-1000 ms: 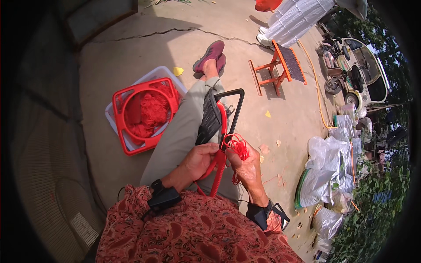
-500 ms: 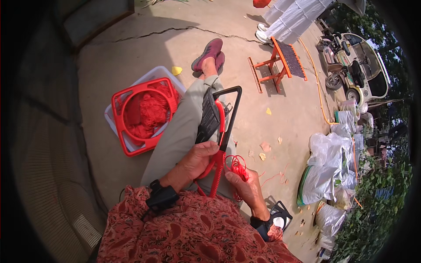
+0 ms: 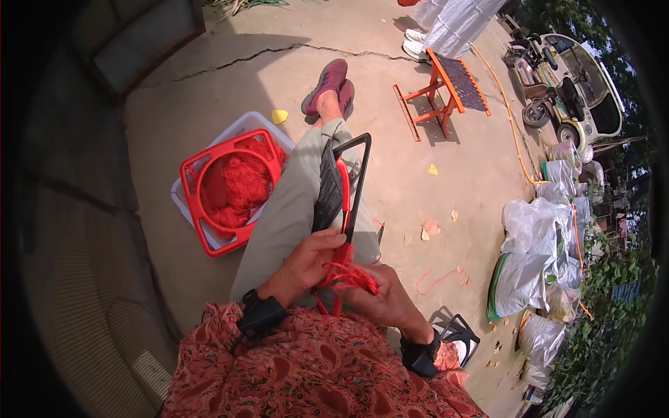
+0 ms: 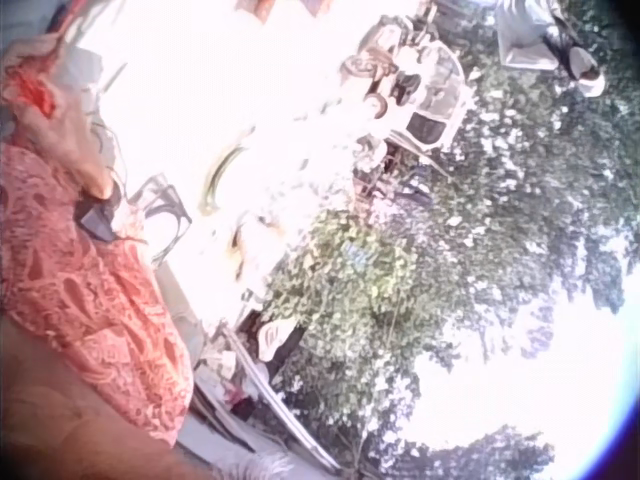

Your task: Winding red string or cord around a black metal frame.

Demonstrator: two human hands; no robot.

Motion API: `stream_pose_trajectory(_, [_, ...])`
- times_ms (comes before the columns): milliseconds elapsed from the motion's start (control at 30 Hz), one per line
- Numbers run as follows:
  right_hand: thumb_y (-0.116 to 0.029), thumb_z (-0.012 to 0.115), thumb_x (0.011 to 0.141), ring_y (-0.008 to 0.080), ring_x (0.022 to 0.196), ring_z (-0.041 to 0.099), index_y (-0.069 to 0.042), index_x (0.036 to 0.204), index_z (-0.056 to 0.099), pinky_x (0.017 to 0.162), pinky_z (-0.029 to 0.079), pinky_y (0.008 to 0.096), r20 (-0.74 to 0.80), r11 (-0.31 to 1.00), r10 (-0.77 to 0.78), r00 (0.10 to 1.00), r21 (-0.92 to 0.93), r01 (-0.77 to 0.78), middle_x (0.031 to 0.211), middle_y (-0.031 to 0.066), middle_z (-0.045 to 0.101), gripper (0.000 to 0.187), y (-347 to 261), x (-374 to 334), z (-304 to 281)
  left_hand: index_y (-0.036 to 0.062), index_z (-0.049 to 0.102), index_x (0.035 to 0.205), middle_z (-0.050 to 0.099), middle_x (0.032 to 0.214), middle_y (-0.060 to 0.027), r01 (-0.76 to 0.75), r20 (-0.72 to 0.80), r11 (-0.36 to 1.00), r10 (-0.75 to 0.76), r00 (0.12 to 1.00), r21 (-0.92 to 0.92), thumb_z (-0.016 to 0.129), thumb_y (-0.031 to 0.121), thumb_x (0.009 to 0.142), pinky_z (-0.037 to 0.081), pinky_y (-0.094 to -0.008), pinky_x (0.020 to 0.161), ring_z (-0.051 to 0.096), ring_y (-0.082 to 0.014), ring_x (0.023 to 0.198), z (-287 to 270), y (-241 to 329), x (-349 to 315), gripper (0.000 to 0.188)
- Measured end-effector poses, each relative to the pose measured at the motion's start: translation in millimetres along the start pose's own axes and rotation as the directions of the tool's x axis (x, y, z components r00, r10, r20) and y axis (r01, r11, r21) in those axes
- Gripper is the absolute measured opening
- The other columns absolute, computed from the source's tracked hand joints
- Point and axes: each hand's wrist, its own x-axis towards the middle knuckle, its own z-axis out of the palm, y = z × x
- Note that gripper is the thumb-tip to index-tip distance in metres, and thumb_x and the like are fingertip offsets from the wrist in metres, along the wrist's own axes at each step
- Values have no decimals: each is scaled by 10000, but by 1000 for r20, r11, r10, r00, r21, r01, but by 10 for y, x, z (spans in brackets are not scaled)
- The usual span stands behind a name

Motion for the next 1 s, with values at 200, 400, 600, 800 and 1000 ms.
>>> stream_pose_trajectory(200, [-240,671,823,64,710,502,-34,1087,569,633,426,246,-370,968,236,898,15,-249,812,3,592,350,-129,-63,-342,9,541,1015,626,844,-122,1,60,999,-4,998,53,587,198,901,511,-254,655,623,-170,740,-33,11,20,226])
stream_pose_trajectory(400, [-151,559,826,68,646,434,-32,1038,508,576,380,234,-470,967,253,846,134,-215,741,-4,503,249,98,-63,-912,5,555,1028,634,846,-125,-49,49,992,43,998,117,552,232,933,510,-240,658,630,-165,748,-53,-32,14,245])
stream_pose_trajectory(600, [3,582,838,61,671,480,-16,1007,547,593,404,220,-406,952,-191,894,-300,67,767,-4,544,174,-325,219,-857,-7,562,1101,642,867,-114,-100,-37,983,107,994,154,519,255,952,500,-256,695,625,-158,776,-18,-79,-24,305])
stream_pose_trajectory(800, [-89,650,862,48,622,543,-5,1005,583,527,429,203,-263,998,-58,963,-52,46,734,-4,597,179,-200,516,-767,23,564,1087,649,865,-98,-121,-24,977,128,992,178,506,258,960,494,-284,703,622,-156,798,61,-54,-82,273])
stream_pose_trajectory(1000, [-224,572,937,43,560,508,-15,1010,600,503,411,197,-411,975,156,898,212,-72,696,-3,588,223,818,679,-715,19,559,1106,642,870,-82,-150,-48,967,163,985,208,524,224,949,489,-269,741,613,-144,792,51,-67,-68,260])
